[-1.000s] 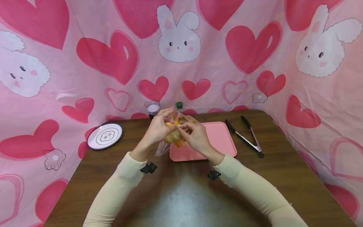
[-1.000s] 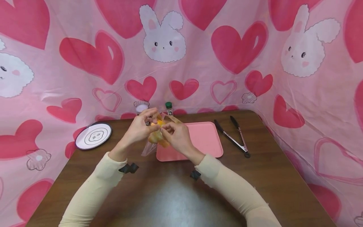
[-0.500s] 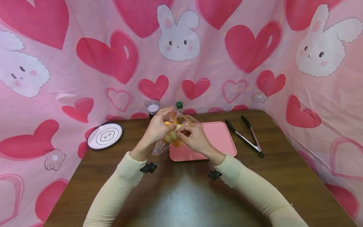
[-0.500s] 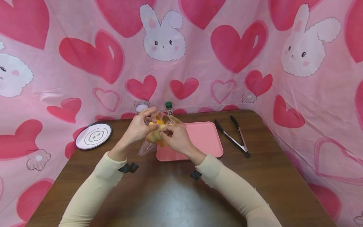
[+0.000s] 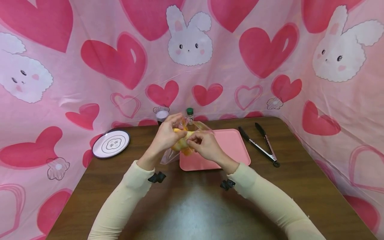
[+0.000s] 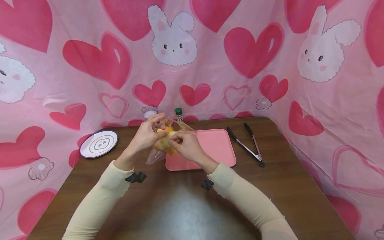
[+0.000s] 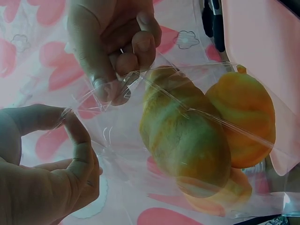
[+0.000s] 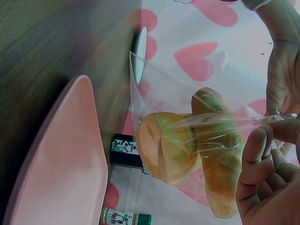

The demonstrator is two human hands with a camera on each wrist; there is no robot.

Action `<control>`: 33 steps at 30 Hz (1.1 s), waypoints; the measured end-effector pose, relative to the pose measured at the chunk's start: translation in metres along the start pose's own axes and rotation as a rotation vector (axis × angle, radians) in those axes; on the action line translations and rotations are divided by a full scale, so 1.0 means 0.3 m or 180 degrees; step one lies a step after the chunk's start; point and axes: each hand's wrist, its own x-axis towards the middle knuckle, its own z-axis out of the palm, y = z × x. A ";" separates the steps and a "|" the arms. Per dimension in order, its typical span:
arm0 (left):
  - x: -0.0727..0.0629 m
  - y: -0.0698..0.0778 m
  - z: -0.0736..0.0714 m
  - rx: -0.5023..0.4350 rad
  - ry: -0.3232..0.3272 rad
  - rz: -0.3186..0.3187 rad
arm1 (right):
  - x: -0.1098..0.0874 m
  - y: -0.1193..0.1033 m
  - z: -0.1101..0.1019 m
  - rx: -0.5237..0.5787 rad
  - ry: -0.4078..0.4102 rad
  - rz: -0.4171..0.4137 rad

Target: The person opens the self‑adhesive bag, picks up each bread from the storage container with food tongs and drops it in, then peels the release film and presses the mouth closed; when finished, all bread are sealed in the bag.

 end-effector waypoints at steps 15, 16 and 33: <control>0.006 -0.016 -0.028 0.0137 0.0168 0.0062 | -0.016 0.010 -0.030 -0.0140 0.0406 -0.0082; 0.007 -0.017 -0.030 0.0087 0.0159 0.0043 | -0.018 0.009 -0.035 -0.0161 0.0473 -0.0090; 0.000 -0.022 -0.049 0.0019 -0.0203 -0.0044 | -0.004 -0.034 -0.155 -0.0018 0.1079 -0.0152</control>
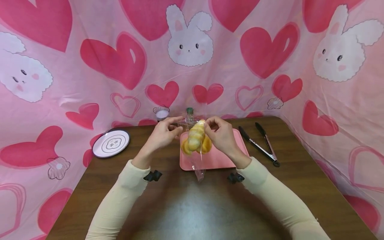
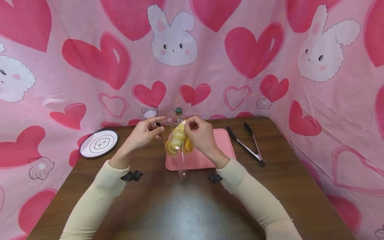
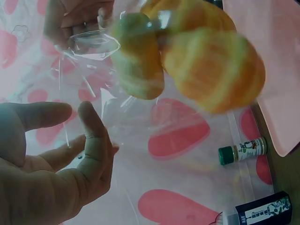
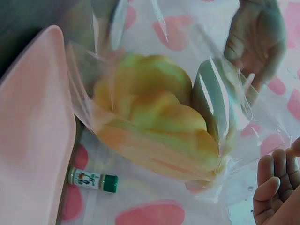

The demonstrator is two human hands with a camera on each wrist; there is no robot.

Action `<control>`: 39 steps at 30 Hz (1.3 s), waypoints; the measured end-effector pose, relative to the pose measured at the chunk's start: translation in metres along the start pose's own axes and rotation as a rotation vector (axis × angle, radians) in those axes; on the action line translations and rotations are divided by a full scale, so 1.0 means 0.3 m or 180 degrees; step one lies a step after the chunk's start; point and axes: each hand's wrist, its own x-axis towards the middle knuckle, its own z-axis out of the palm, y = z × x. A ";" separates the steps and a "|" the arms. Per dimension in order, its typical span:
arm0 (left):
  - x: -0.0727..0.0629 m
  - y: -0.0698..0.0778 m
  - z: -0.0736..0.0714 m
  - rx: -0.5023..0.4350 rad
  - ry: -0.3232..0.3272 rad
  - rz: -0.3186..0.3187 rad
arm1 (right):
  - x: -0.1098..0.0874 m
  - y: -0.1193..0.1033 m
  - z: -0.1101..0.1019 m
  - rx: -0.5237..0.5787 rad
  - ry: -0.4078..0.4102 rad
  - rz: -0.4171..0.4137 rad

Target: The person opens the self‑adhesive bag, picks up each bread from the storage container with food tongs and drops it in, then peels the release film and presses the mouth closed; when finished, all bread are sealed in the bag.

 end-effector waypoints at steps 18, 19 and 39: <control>0.028 -0.080 0.010 -0.0004 -0.0278 -0.0206 | 0.024 -0.046 -0.062 0.0266 0.0153 -0.0072; 0.032 -0.088 0.012 -0.0016 -0.0307 -0.0250 | 0.024 -0.047 -0.066 0.0316 0.0132 -0.0079; 0.047 -0.098 0.045 -0.0452 -0.0082 -0.0215 | 0.031 -0.037 -0.101 0.0906 0.0072 -0.0131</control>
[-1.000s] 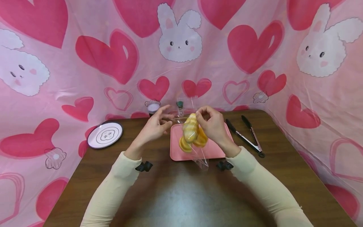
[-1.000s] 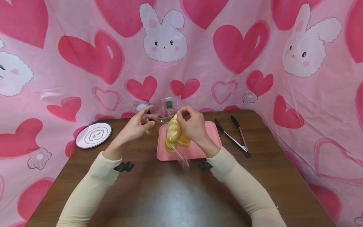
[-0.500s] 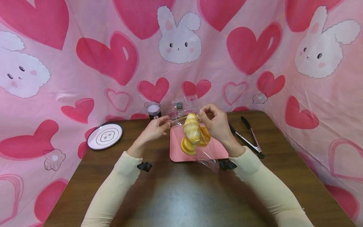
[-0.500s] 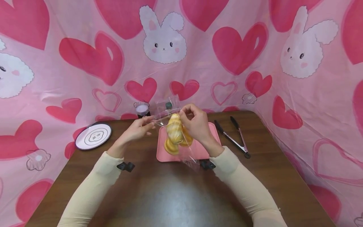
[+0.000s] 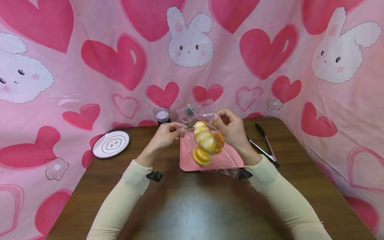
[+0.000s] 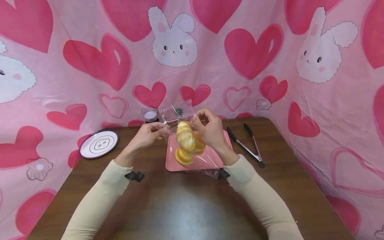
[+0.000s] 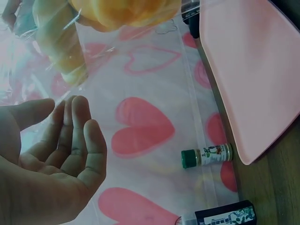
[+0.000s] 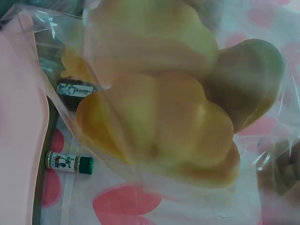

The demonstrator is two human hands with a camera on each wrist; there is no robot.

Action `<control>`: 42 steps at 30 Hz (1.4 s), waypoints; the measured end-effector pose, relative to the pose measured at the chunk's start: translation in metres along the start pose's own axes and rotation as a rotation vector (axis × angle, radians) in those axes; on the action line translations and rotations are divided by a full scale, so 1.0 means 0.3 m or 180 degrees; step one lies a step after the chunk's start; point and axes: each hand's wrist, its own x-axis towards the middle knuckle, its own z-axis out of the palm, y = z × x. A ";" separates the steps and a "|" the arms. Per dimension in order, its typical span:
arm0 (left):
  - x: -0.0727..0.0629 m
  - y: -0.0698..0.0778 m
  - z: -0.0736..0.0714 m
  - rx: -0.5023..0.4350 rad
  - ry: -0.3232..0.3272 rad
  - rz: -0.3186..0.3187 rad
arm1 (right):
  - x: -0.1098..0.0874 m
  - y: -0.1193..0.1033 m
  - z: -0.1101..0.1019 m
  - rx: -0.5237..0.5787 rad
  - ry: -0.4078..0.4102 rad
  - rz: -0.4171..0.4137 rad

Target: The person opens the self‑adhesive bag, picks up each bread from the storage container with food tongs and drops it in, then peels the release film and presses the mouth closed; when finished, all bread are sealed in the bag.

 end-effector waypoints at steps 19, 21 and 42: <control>-0.042 0.088 -0.017 -0.1114 0.1076 0.0607 | 0.020 0.061 -0.090 -0.0029 0.0554 0.0174; -0.043 0.096 -0.010 -0.1123 0.1085 0.0662 | 0.021 0.071 -0.090 0.0013 0.0530 0.0241; -0.050 0.100 -0.010 -0.0898 0.1195 0.0655 | 0.021 0.108 -0.076 -0.0003 0.0122 0.0407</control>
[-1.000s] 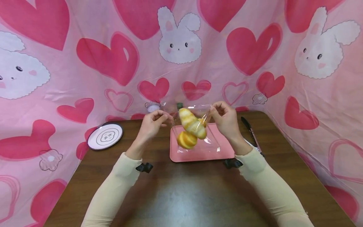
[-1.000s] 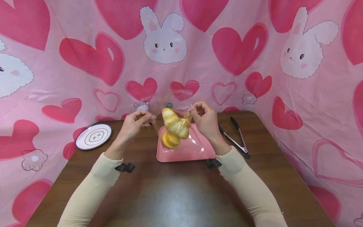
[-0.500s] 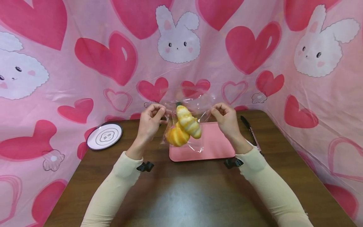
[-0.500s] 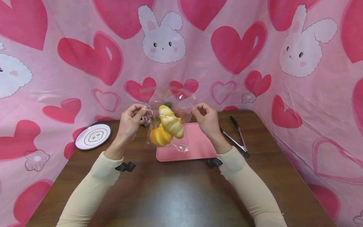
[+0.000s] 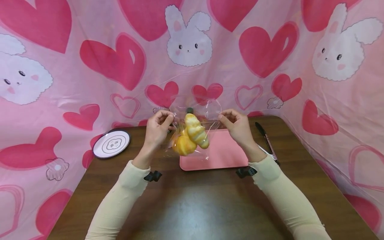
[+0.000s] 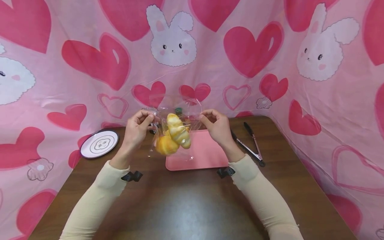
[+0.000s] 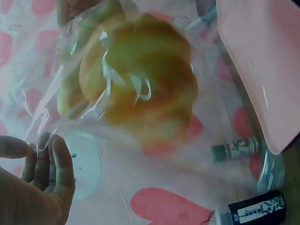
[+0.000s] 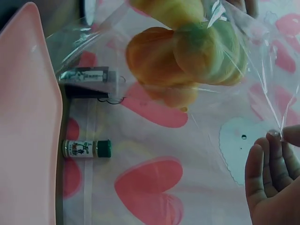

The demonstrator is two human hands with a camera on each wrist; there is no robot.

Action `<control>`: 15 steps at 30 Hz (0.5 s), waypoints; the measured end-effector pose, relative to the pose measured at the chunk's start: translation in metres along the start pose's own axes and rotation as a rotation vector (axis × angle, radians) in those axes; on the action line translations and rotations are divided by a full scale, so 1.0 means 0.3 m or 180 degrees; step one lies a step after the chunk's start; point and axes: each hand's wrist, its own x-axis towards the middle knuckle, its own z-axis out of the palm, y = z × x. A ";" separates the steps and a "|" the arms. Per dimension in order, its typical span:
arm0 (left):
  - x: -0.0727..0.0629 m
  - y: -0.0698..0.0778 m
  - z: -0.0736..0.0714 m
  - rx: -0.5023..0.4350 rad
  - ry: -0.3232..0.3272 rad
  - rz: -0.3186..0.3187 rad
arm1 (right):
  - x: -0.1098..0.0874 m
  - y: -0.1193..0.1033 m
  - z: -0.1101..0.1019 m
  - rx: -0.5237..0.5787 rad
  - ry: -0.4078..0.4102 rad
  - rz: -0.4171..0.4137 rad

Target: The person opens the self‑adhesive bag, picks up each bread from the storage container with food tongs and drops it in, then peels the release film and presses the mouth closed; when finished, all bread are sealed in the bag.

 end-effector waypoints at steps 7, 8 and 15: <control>0.004 -0.013 -0.016 0.0004 -0.0005 0.0076 | 0.014 -0.012 -0.014 0.0207 0.0302 0.0033; 0.003 -0.014 -0.015 -0.0003 -0.0035 0.0097 | 0.014 -0.014 -0.013 0.0233 0.0314 0.0021; 0.005 -0.027 -0.019 0.0137 -0.0259 0.0192 | 0.012 -0.044 0.004 0.0443 0.0390 -0.0091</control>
